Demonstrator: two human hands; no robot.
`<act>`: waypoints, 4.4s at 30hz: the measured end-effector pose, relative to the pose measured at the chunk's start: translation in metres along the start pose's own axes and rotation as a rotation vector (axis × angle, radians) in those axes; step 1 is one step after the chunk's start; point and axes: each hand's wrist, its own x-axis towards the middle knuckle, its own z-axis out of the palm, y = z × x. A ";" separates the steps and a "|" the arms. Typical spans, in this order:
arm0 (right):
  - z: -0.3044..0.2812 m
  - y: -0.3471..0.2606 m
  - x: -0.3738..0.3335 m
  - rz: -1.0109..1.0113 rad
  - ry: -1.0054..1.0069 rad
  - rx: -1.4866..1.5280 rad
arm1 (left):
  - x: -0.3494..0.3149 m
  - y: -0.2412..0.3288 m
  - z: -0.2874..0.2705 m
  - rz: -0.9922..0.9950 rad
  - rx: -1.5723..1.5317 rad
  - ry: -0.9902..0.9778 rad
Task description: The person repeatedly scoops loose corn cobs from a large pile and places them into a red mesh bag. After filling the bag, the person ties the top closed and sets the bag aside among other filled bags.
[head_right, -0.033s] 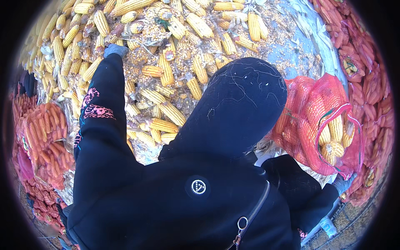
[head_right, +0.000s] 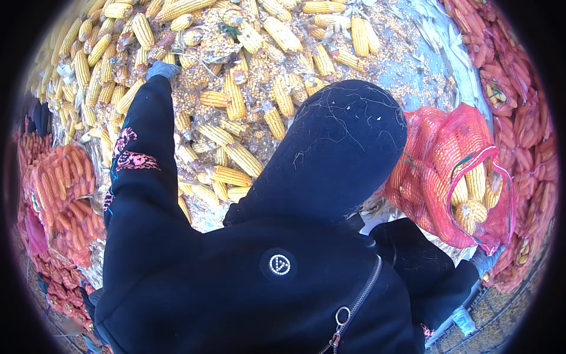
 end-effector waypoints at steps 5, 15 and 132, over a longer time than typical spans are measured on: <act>-0.002 -0.042 -0.006 0.160 -0.028 0.205 | -0.049 -0.041 0.004 0.178 -1.143 -0.375; 0.016 -0.038 0.017 -0.025 -0.037 0.130 | -0.144 -0.010 0.034 1.057 0.347 -0.093; -0.011 -0.087 -0.022 0.804 -0.164 1.316 | -0.087 0.156 -0.017 0.320 -1.696 -0.336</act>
